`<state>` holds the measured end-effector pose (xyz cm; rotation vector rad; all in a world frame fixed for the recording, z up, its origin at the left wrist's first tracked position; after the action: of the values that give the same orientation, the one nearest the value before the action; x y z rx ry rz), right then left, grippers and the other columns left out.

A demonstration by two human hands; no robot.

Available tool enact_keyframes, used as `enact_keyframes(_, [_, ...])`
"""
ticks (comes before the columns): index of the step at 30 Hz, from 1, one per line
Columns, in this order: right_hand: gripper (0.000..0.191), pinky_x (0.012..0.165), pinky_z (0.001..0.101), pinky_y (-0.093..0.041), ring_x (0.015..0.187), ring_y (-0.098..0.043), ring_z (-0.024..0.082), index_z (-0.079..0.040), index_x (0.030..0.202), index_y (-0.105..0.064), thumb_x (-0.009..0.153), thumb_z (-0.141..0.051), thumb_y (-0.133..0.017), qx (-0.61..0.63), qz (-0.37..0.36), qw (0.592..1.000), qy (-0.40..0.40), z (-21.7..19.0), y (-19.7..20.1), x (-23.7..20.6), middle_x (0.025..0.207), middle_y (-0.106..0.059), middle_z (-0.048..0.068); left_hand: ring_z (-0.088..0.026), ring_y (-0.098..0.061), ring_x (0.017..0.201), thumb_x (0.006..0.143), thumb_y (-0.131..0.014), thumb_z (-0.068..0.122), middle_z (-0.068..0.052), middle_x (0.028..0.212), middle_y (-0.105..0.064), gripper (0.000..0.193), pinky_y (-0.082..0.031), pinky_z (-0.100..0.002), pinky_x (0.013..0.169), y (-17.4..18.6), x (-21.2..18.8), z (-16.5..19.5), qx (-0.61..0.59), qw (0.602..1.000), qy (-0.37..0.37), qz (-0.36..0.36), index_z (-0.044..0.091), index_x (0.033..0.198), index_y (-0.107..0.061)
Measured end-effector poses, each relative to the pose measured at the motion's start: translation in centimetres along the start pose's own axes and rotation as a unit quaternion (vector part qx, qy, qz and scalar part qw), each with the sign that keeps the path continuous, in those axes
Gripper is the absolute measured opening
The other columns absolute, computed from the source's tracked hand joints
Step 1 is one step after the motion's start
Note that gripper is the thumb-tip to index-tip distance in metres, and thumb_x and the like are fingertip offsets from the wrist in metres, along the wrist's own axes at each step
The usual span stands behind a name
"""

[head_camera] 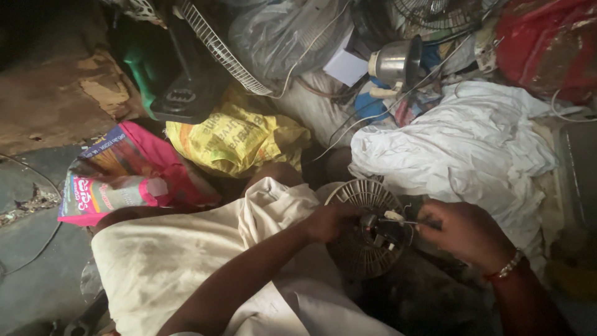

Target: The person sits on the floor of a cluttered repair workshop and works on a small electric fan, using a screwdriver to loosen and remove parts from the fan motor housing behind the blade guard. They hold the fan steady with one hand while turning the screwdriver with the other, then continue manipulating the motor area.

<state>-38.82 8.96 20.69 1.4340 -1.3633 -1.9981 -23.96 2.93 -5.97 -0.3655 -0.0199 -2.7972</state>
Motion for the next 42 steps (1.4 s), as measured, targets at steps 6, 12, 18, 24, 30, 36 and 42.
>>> enact_keyframes(6, [0.031, 0.068, 0.0418, -0.056, 0.078, -0.073, 0.03, -0.017, 0.099, -0.069, 0.078, -0.035, -0.081, -0.045, 0.02, 0.998, 0.042, -1.5, 0.3, -0.5, 0.08, -0.073, 0.009, -0.032, -0.062, 0.13, 0.09, -0.068, 0.01, -0.015, 0.139, -0.066, 0.051, -0.048, -0.041, 0.109, 0.2, 0.1, 0.1, -0.007, 1.0, -0.002, -0.005, 0.014, 0.14, -0.062])
enact_keyframes(12, [0.021, 0.067, 0.0428, -0.054, 0.078, -0.069, 0.033, -0.013, 0.091, -0.067, 0.078, -0.027, -0.076, -0.053, 0.07, 0.987, 0.133, -2.3, 0.6, -0.2, 0.084, -0.068, 0.009, -0.031, -0.068, 0.123, 0.092, -0.065, 0.01, -0.014, 0.133, -0.07, 0.048, -0.052, -0.041, 0.106, 0.5, -0.1, 0.3, -0.03, 0.999, 0.032, -0.009, 0.016, 0.14, -0.064])
enact_keyframes(18, [0.016, 0.067, 0.0433, -0.053, 0.078, -0.068, 0.034, -0.011, 0.083, -0.068, 0.079, -0.025, -0.073, -0.029, 0.081, 0.981, 0.174, -2.5, 0.5, -0.3, 0.082, -0.068, 0.01, -0.031, -0.067, 0.124, 0.093, -0.063, 0.015, -0.014, 0.137, -0.067, 0.051, -0.051, -0.041, 0.106, 0.8, -0.1, 0.2, 0.013, 0.999, 0.046, -0.013, 0.016, 0.144, -0.058])
enact_keyframes(24, [0.019, 0.067, 0.0453, -0.053, 0.075, -0.069, 0.034, -0.014, 0.088, -0.073, 0.08, -0.032, -0.076, -0.056, 0.035, 0.992, 0.103, -2.5, 0.3, 0.4, 0.076, -0.07, 0.011, -0.038, -0.055, 0.137, 0.09, -0.061, 0.014, -0.018, 0.155, -0.052, 0.061, -0.045, -0.044, 0.113, 0.6, 0.2, -0.9, 0.053, 0.999, 0.011, -0.006, 0.014, 0.15, -0.052])
enact_keyframes(30, [0.018, 0.068, 0.0462, -0.053, 0.073, -0.071, 0.034, -0.014, 0.084, -0.074, 0.084, -0.031, -0.069, -0.05, -0.003, 0.998, 0.04, -2.2, 0.4, 1.0, 0.072, -0.073, 0.013, -0.038, -0.051, 0.141, 0.091, -0.061, 0.015, -0.02, 0.157, -0.049, 0.061, -0.041, -0.044, 0.116, 0.1, 0.3, -1.9, 0.069, 0.998, -0.004, -0.001, 0.011, 0.152, -0.05])
enact_keyframes(36, [0.022, 0.069, 0.045, -0.055, 0.068, -0.073, 0.033, -0.013, 0.091, -0.071, 0.086, -0.034, -0.073, -0.053, -0.007, 0.998, 0.024, -3.6, 0.9, 0.6, 0.076, -0.074, 0.012, -0.032, -0.061, 0.135, 0.091, -0.059, 0.016, -0.016, 0.146, -0.061, 0.059, -0.048, -0.041, 0.113, 0.2, 0.2, -1.2, -0.026, 1.0, -0.006, -0.003, 0.011, 0.149, -0.052])
enact_keyframes(42, [0.021, 0.072, 0.045, -0.055, 0.079, -0.072, 0.034, -0.011, 0.091, -0.066, 0.078, -0.025, -0.074, -0.06, -0.003, 0.996, 0.06, -3.7, 0.9, 0.4, 0.083, -0.072, 0.011, -0.032, -0.06, 0.134, 0.095, -0.063, 0.02, -0.017, 0.145, -0.062, 0.053, -0.045, -0.042, 0.113, -0.2, -0.1, -0.6, 0.035, 0.999, -0.019, 0.018, 0.011, 0.146, -0.055])
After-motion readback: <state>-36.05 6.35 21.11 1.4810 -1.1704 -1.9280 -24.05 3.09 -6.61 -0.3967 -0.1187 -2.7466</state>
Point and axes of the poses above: each hand's wrist, its own x-axis towards the middle knuckle, its own y-axis out of the back of the hand, z = x × y, the point moved 3 cm from there along x, towards the middle knuckle
